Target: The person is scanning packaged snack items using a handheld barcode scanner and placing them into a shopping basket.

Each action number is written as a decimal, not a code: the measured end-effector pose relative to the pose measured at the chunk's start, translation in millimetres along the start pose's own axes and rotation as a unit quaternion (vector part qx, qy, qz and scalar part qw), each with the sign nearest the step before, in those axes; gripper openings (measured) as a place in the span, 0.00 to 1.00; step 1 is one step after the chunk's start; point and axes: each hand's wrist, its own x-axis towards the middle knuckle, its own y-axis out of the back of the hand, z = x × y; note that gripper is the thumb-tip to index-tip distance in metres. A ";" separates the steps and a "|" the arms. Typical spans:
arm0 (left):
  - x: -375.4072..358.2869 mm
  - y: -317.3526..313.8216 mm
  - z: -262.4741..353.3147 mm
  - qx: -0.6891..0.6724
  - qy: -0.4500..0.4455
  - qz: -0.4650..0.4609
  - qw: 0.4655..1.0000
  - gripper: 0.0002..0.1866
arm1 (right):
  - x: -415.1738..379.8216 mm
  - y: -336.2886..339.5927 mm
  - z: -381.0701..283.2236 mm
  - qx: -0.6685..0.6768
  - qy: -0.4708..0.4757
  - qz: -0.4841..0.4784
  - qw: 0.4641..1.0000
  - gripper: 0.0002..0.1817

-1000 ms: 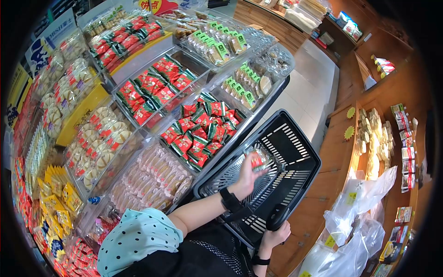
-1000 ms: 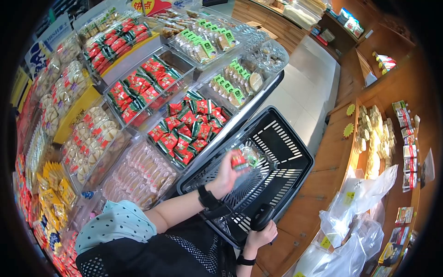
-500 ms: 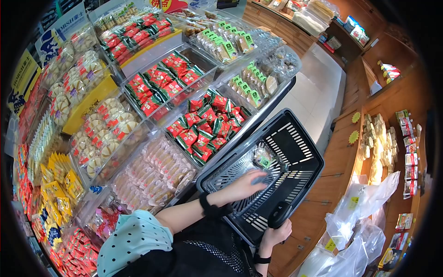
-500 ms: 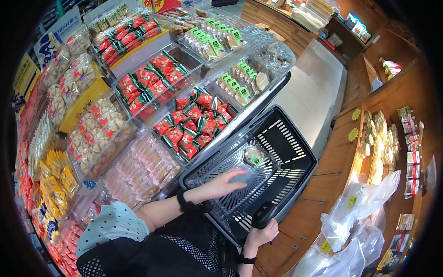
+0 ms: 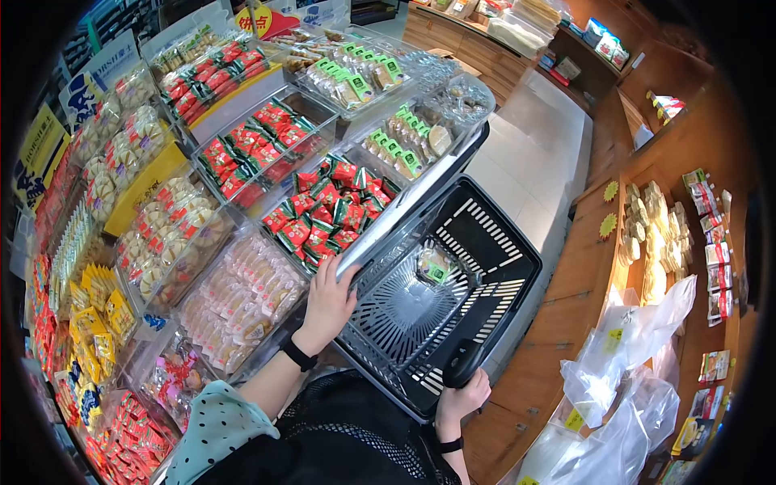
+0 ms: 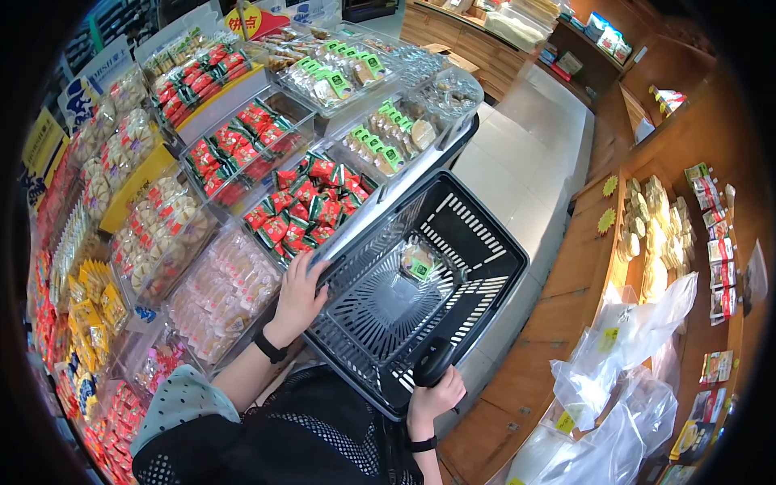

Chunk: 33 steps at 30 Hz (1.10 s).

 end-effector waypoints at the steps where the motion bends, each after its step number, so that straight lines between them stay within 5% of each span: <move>1: -5.2 -6.2 1.3 0.007 0.033 -0.012 0.999 0.27 | -0.2 -0.1 2.8 0.005 0.001 0.003 1.000 0.19; 13: -25.3 -16.8 8.7 0.100 0.097 -0.006 0.990 0.33 | 5.6 -11.2 25.5 0.066 -0.016 -0.022 0.997 0.28; 33: -33.9 -20.1 6.2 0.121 0.096 0.032 0.987 0.35 | 7.7 -15.7 30.6 0.091 0.012 0.036 0.995 0.25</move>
